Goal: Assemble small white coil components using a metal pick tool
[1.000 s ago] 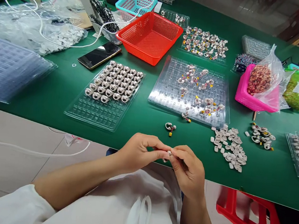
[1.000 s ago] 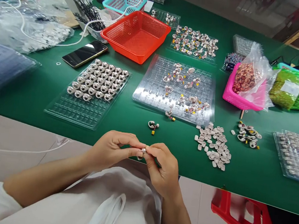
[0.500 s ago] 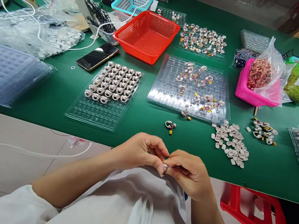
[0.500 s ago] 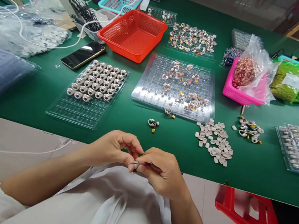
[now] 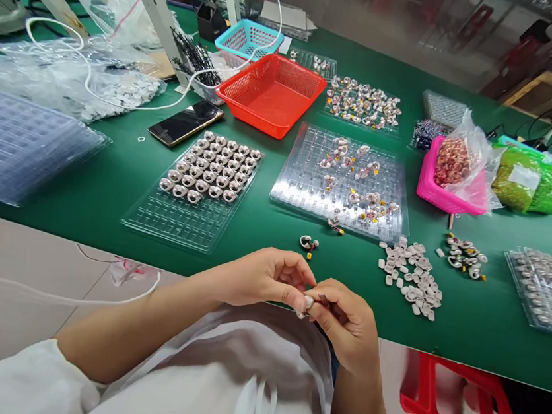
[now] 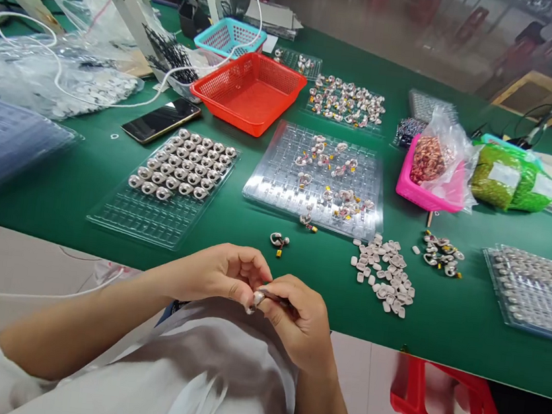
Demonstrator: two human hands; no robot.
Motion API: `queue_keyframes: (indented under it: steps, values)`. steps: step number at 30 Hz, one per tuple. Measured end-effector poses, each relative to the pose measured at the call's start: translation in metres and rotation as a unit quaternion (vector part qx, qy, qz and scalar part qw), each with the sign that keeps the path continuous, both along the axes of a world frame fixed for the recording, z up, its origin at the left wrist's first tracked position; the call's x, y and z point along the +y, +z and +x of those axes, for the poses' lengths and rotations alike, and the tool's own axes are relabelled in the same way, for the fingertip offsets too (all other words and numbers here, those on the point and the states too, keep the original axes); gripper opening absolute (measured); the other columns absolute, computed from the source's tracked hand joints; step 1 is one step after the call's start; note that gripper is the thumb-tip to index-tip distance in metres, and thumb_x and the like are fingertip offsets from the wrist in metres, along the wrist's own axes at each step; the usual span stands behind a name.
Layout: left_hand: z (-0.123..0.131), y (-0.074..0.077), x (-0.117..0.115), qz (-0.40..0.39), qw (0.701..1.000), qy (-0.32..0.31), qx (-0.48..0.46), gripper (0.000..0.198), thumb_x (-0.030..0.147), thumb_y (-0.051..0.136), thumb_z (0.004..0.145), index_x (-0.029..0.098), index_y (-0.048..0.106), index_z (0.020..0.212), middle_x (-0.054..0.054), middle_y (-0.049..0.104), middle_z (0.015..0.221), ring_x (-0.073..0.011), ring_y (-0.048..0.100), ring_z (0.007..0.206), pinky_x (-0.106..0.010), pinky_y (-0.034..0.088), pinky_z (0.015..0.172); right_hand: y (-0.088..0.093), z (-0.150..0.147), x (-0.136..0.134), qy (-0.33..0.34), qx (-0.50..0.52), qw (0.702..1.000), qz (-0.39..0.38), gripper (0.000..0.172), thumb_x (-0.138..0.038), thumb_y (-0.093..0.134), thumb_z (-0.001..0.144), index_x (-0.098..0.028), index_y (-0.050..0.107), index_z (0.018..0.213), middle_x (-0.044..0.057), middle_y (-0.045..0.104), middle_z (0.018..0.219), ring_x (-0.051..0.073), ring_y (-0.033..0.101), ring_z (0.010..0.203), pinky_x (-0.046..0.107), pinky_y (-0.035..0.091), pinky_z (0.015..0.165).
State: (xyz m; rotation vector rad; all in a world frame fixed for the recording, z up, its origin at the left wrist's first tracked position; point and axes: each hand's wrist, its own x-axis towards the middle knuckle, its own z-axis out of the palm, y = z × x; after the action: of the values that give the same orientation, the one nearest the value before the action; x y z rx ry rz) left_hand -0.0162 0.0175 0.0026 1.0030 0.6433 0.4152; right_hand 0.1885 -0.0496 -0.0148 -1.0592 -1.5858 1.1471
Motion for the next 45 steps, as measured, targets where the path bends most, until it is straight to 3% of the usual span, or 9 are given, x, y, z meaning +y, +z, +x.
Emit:
queue_keyframes:
  steps: [4, 9, 15, 20, 26, 29, 36, 41, 45]
  values:
    - [-0.006, -0.001, 0.002, 0.029, 0.999, -0.024, 0.005, 0.03, 0.036, 0.081, 0.082, 0.015, 0.07, 0.1, -0.005, 0.078, 0.09, -0.0159, 0.073, 0.081, -0.03, 0.058, 0.079, 0.006, 0.006, 0.0, -0.027, -0.088, 0.994, 0.054, 0.015, -0.016, 0.064, 0.094, -0.025, 0.071, 0.104, 0.003, 0.07, 0.088, 0.015, 0.065, 0.073, 0.024, 0.048, 0.056]
    - [-0.009, 0.002, -0.01, 0.079, 0.992, 0.062, 0.071, 0.02, 0.034, 0.076, 0.086, 0.016, 0.072, 0.092, -0.005, 0.079, 0.087, -0.017, 0.073, 0.083, -0.029, 0.057, 0.079, 0.002, 0.007, 0.0, -0.08, -0.234, 0.947, 0.207, 0.032, -0.008, 0.057, 0.093, -0.027, 0.067, 0.116, 0.005, 0.07, 0.095, 0.016, 0.069, 0.079, 0.026, 0.055, 0.062]
    - [-0.006, -0.001, -0.023, 0.054, 0.998, 0.0, 0.022, 0.026, 0.04, 0.073, 0.089, 0.015, 0.071, 0.088, -0.007, 0.079, 0.091, -0.0183, 0.072, 0.087, -0.031, 0.056, 0.084, -0.003, -0.001, 0.005, -0.095, -0.243, 0.908, 0.327, 0.044, -0.004, 0.058, 0.092, -0.027, 0.063, 0.129, 0.008, 0.074, 0.099, 0.018, 0.071, 0.082, 0.029, 0.059, 0.068]
    - [-0.016, -0.004, -0.013, 0.044, 0.995, 0.082, 0.035, 0.025, 0.035, 0.08, 0.084, 0.015, 0.07, 0.094, -0.003, 0.075, 0.087, -0.0152, 0.068, 0.082, -0.027, 0.053, 0.078, -0.001, 0.003, 0.008, -0.03, -0.144, 0.941, 0.304, 0.045, -0.002, 0.055, 0.093, -0.029, 0.063, 0.129, 0.006, 0.074, 0.099, 0.017, 0.069, 0.081, 0.03, 0.057, 0.068]
    - [-0.011, 0.001, -0.003, -0.048, 0.997, -0.045, -0.028, 0.025, 0.031, 0.085, 0.077, 0.013, 0.074, 0.091, -0.002, 0.075, 0.078, -0.0126, 0.066, 0.07, -0.025, 0.053, 0.074, 0.012, -0.001, 0.021, 0.055, -0.112, 0.943, 0.31, 0.034, -0.006, 0.056, 0.096, -0.024, 0.065, 0.123, 0.008, 0.075, 0.098, 0.017, 0.066, 0.078, 0.031, 0.054, 0.069]
    - [-0.002, 0.001, -0.002, -0.049, 0.998, -0.045, -0.013, 0.02, 0.029, 0.085, 0.076, 0.013, 0.074, 0.081, -0.002, 0.074, 0.075, -0.0141, 0.067, 0.07, -0.027, 0.054, 0.074, 0.018, 0.001, 0.025, 0.075, -0.112, 0.955, 0.265, 0.033, -0.005, 0.056, 0.096, -0.025, 0.067, 0.12, 0.007, 0.073, 0.101, 0.017, 0.067, 0.085, 0.03, 0.055, 0.074]
    - [0.01, 0.0, -0.009, -0.019, 0.991, 0.129, 0.035, 0.017, 0.019, 0.08, 0.075, 0.014, 0.073, 0.089, 0.0, 0.073, 0.074, -0.0114, 0.066, 0.068, -0.024, 0.053, 0.071, 0.001, 0.009, 0.002, -0.099, -0.095, 0.986, 0.095, 0.025, -0.014, 0.067, 0.092, -0.028, 0.067, 0.113, 0.002, 0.065, 0.101, 0.01, 0.06, 0.069, 0.021, 0.047, 0.053]
    - [0.014, 0.001, -0.017, 0.019, 0.992, 0.126, 0.024, 0.014, 0.021, 0.072, 0.082, 0.014, 0.072, 0.094, -0.003, 0.076, 0.086, -0.0166, 0.07, 0.083, -0.029, 0.055, 0.081, -0.005, -0.007, -0.006, -0.127, -0.108, 0.982, 0.091, 0.01, -0.017, 0.066, 0.093, -0.024, 0.065, 0.1, 0.002, 0.066, 0.092, 0.013, 0.061, 0.074, 0.022, 0.046, 0.058]
    - [0.016, 0.0, -0.02, 0.203, 0.967, 0.119, 0.095, 0.014, 0.014, 0.061, 0.087, 0.016, 0.073, 0.094, -0.004, 0.076, 0.085, -0.0162, 0.069, 0.081, -0.028, 0.054, 0.079, 0.0, -0.008, -0.002, -0.114, -0.075, 0.991, 0.019, 0.009, -0.021, 0.06, 0.097, -0.023, 0.068, 0.093, 0.002, 0.065, 0.086, 0.013, 0.06, 0.074, 0.023, 0.044, 0.06]
